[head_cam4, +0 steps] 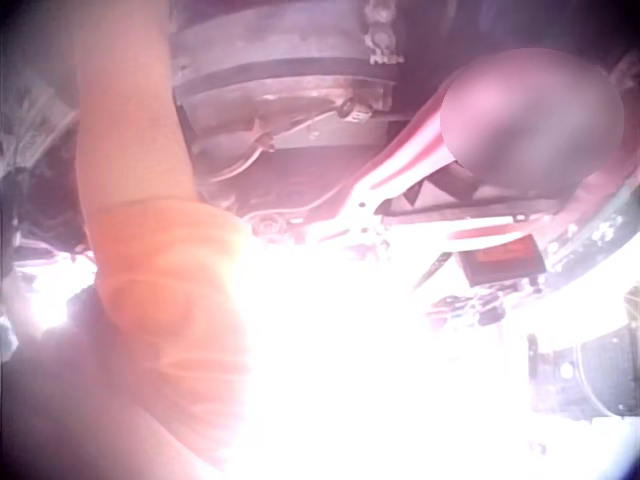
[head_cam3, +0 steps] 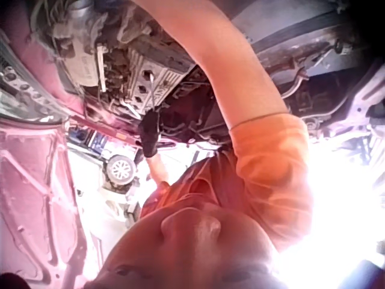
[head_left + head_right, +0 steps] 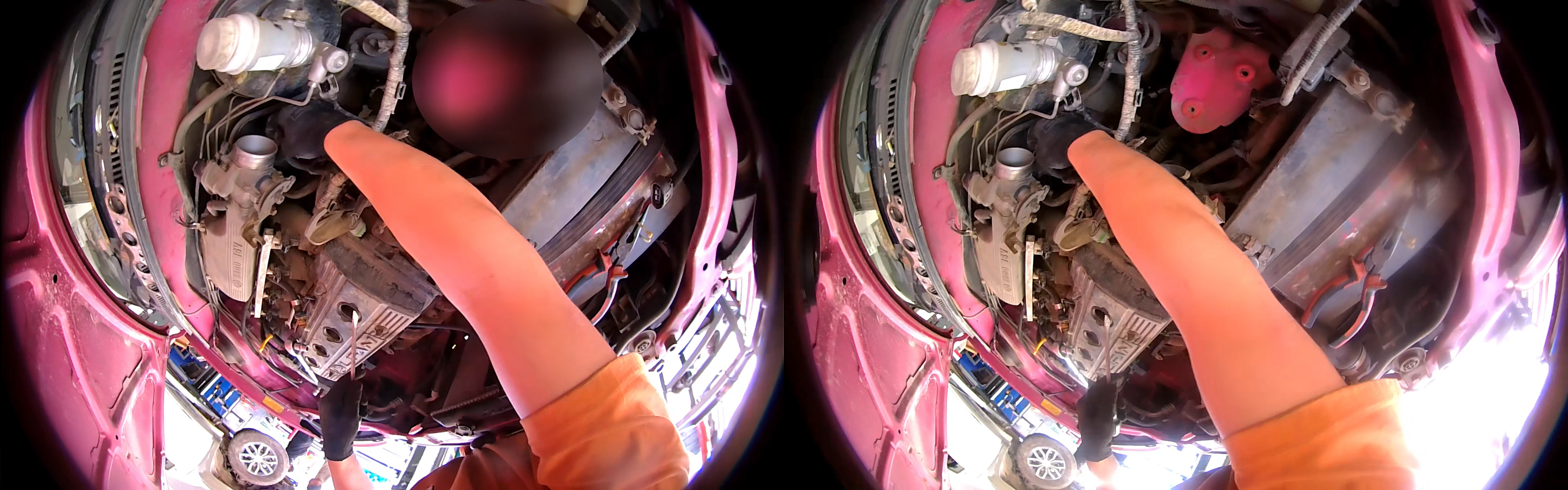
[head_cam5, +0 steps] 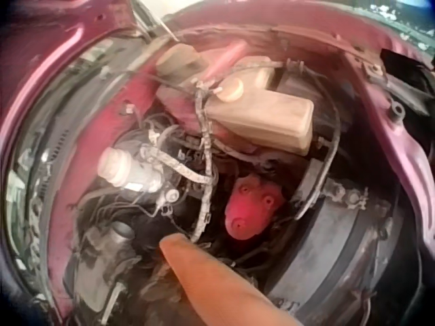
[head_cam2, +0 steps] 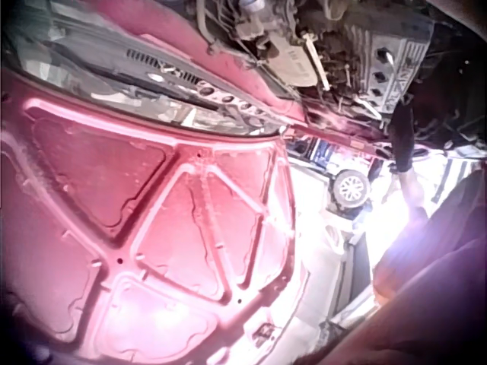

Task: The person manipulates wires, hoses, and engine components within the engine bay of a pink car by hand and using a screwdriver and a wrench. They also open a drawer in a rolling tool cabinet.

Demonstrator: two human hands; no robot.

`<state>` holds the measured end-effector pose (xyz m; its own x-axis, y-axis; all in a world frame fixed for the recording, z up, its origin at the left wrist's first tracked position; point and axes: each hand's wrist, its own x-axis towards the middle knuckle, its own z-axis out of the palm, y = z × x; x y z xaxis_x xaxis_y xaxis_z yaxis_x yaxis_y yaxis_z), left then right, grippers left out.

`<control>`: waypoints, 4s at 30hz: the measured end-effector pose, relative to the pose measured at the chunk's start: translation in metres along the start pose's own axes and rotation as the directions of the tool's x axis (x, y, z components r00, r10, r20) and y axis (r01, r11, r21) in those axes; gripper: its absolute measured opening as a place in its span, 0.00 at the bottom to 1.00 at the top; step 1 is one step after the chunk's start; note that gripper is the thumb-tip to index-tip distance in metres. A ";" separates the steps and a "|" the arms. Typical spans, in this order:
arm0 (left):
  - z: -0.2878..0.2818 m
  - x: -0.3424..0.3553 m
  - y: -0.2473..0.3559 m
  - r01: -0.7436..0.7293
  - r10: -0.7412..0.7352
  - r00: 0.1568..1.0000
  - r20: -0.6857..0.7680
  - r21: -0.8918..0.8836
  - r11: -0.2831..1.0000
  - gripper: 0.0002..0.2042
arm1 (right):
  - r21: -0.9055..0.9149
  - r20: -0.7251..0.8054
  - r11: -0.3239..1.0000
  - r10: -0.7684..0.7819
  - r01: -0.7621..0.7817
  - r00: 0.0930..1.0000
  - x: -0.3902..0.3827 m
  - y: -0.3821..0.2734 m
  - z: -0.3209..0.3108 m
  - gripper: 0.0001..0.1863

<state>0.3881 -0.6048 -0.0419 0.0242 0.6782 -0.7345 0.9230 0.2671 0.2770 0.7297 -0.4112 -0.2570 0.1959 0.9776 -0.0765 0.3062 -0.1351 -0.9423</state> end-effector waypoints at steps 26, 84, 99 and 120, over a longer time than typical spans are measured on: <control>-0.003 -0.070 -0.095 -0.231 0.228 0.973 -0.037 -0.116 0.966 0.07 | -0.677 -0.104 0.700 0.213 -0.226 0.972 0.016 0.028 -0.012 0.33; 0.012 -0.027 -0.098 -0.088 0.135 0.986 0.094 -0.394 0.915 0.05 | -0.826 0.291 0.277 -0.537 0.491 0.792 -0.049 -0.017 -0.044 0.22; 0.007 -0.110 -0.096 -0.672 0.582 0.740 -0.337 -0.331 0.662 0.07 | -0.223 0.184 0.922 -0.280 0.317 0.942 -0.315 -0.205 -0.060 0.19; 0.131 -0.144 -0.086 -0.843 0.814 0.532 -0.233 -0.239 0.483 0.10 | -0.150 -0.212 0.989 -0.017 -0.015 0.977 -0.551 -0.232 -0.111 0.20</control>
<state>0.3555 -0.8150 -0.0417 0.6742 0.7382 -0.0210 0.3333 -0.2787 0.9007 0.6539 -0.9358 0.0397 0.3836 0.9234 0.0102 0.4392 -0.1727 -0.8816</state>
